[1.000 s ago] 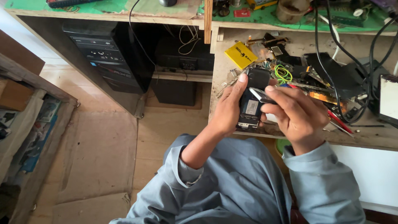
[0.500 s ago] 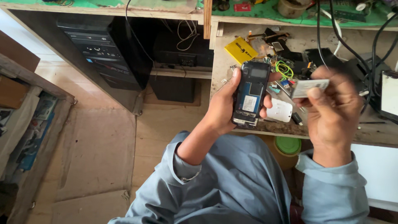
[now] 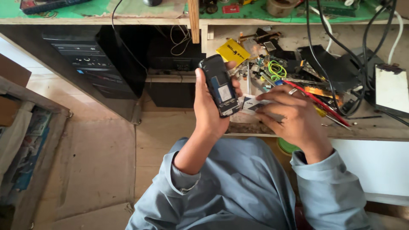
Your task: The person removes the back cover and battery from a feature phone, then uses a screwdriver to remove screws and separate the front casing from the internal components. The person continues to separate the screen and keypad assembly from the main body.
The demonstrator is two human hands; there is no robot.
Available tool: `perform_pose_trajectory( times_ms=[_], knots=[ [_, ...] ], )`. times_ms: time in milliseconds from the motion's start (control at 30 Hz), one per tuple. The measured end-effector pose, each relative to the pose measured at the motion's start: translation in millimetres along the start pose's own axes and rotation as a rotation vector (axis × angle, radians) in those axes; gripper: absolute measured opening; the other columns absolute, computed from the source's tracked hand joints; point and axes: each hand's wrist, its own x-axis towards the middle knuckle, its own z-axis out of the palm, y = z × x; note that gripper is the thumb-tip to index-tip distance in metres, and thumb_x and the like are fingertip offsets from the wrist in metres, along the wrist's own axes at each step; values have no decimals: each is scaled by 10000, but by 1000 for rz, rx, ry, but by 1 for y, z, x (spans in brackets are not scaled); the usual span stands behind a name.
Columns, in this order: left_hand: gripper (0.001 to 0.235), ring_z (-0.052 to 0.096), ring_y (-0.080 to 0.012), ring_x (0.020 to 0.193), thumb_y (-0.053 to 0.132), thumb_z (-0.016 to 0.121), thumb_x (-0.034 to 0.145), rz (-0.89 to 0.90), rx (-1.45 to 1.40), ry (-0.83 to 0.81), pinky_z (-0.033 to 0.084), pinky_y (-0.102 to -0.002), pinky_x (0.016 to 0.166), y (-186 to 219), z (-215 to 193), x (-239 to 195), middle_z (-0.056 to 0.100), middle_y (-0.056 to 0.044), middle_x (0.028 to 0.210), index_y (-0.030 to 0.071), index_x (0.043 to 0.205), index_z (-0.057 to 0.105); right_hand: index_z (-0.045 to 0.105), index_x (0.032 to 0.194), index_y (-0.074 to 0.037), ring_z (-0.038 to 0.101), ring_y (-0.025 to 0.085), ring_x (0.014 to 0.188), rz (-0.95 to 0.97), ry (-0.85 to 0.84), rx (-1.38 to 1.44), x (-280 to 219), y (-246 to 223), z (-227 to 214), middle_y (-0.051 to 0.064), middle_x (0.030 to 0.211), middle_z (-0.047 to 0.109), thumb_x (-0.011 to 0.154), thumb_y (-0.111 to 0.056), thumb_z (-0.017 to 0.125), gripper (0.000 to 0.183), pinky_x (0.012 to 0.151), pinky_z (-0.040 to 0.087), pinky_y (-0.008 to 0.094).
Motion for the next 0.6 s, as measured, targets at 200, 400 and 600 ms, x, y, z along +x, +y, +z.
perform_pose_trajectory(
  times_ms=[200,400,600],
  knots=[
    [644,621,-200,775,618,350,1076,13,-58,34,529,-349,756,3,-2,0,638,-99,881,40,1227,591,738,1065,-30,677,170,923,261,445,109,-26,19,-7,64,1055,739,1064,-96,740,66,826,522,289],
    [638,603,-215,754,602,350,1096,22,-58,-68,515,-354,723,4,-1,-3,633,-117,882,27,1246,582,584,1128,17,667,146,804,417,861,463,-66,57,-36,91,960,657,1159,-93,750,202,767,567,259],
    [633,598,-220,776,582,367,1098,50,-32,-42,507,-354,728,6,0,-7,623,-121,896,3,1258,568,558,1130,-16,674,118,790,435,848,491,-82,56,-56,73,970,645,1153,-63,708,159,759,574,237]
  ],
)
